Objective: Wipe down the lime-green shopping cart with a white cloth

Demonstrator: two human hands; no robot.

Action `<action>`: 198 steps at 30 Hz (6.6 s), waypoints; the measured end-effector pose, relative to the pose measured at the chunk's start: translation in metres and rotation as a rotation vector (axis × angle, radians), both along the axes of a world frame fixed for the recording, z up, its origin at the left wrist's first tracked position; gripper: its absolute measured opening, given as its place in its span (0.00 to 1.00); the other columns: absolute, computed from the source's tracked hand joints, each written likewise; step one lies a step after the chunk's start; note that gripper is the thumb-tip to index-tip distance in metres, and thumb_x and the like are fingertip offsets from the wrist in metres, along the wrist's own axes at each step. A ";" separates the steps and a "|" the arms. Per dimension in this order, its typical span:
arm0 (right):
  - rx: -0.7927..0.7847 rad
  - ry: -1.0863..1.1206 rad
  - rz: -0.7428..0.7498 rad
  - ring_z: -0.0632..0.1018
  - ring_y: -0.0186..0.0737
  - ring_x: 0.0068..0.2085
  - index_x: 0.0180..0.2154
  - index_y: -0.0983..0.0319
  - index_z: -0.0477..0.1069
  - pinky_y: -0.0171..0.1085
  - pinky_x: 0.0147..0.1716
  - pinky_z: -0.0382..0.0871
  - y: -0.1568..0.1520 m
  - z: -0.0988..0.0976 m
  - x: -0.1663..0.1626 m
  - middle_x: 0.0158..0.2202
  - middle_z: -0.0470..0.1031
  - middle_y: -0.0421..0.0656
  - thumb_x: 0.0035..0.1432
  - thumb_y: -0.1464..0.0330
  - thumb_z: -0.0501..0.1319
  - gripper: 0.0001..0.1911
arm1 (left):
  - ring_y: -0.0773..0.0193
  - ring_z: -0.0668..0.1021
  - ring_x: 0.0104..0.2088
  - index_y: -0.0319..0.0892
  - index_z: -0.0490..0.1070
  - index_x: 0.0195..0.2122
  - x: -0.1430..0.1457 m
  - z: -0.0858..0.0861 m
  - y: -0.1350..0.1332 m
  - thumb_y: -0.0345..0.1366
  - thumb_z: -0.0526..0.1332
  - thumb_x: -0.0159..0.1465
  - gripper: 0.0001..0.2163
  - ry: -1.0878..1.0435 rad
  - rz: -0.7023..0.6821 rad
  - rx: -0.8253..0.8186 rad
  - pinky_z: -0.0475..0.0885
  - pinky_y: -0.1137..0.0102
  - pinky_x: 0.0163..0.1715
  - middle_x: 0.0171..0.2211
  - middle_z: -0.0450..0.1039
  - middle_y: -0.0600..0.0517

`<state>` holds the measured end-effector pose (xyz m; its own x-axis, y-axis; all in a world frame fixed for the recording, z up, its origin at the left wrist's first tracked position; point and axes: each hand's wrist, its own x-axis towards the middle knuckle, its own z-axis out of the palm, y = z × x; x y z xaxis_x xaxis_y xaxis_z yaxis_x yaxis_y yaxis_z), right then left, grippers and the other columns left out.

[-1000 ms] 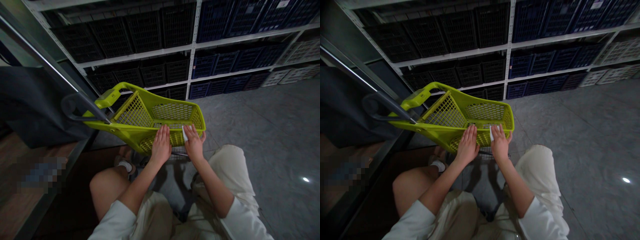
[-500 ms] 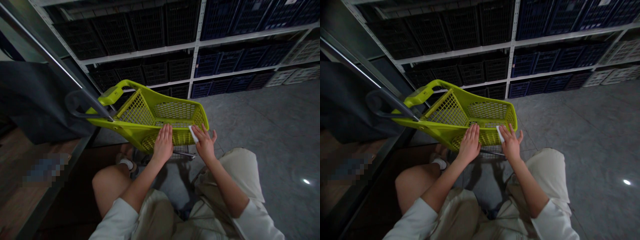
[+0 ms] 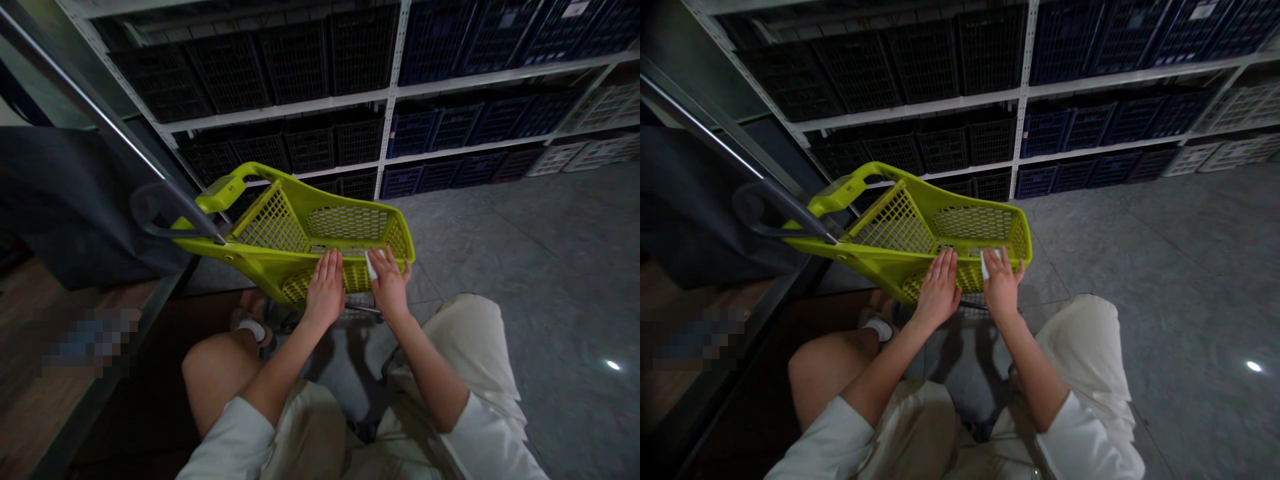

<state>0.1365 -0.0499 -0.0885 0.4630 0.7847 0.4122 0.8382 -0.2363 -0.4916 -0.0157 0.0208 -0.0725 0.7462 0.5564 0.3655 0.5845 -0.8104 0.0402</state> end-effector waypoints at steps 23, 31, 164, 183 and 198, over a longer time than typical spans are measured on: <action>0.056 0.042 -0.173 0.58 0.49 0.71 0.64 0.52 0.64 0.66 0.66 0.39 -0.035 -0.026 0.055 0.65 0.69 0.42 0.51 0.79 0.48 0.39 | 0.47 0.49 0.73 0.29 0.38 0.72 0.000 0.001 0.000 0.30 0.57 0.61 0.40 0.008 0.004 -0.003 0.52 0.52 0.70 0.72 0.46 0.34; -0.024 0.042 0.136 0.57 0.45 0.72 0.63 0.58 0.65 0.62 0.68 0.36 0.014 0.012 -0.028 0.66 0.66 0.44 0.52 0.81 0.48 0.37 | 0.45 0.50 0.73 0.27 0.43 0.70 0.002 0.000 0.000 0.31 0.57 0.61 0.38 0.010 0.007 -0.005 0.53 0.51 0.70 0.72 0.48 0.32; 0.000 -0.028 0.234 0.59 0.44 0.70 0.63 0.56 0.64 0.62 0.67 0.32 0.010 0.010 -0.012 0.66 0.67 0.44 0.50 0.82 0.50 0.39 | 0.48 0.51 0.73 0.27 0.45 0.70 0.003 0.006 -0.002 0.31 0.57 0.62 0.36 0.066 0.034 0.005 0.51 0.54 0.71 0.72 0.48 0.34; 0.019 -0.022 0.065 0.56 0.46 0.72 0.64 0.56 0.63 0.61 0.67 0.38 0.012 -0.002 -0.025 0.67 0.66 0.45 0.51 0.81 0.49 0.39 | 0.46 0.49 0.73 0.27 0.44 0.70 0.003 0.001 -0.001 0.32 0.57 0.62 0.37 0.026 0.018 0.016 0.52 0.52 0.70 0.72 0.46 0.33; 0.008 -0.082 -0.134 0.55 0.48 0.72 0.66 0.51 0.60 0.66 0.66 0.39 -0.049 -0.037 0.067 0.66 0.66 0.41 0.52 0.79 0.49 0.40 | 0.47 0.51 0.73 0.25 0.44 0.70 0.003 0.002 0.000 0.32 0.58 0.63 0.37 0.063 0.026 0.019 0.49 0.55 0.71 0.72 0.46 0.34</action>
<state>0.2037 -0.0986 -0.1260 0.5277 0.7150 0.4586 0.8368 -0.3450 -0.4251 -0.0130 0.0206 -0.0702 0.7536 0.5689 0.3294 0.6059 -0.7954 -0.0124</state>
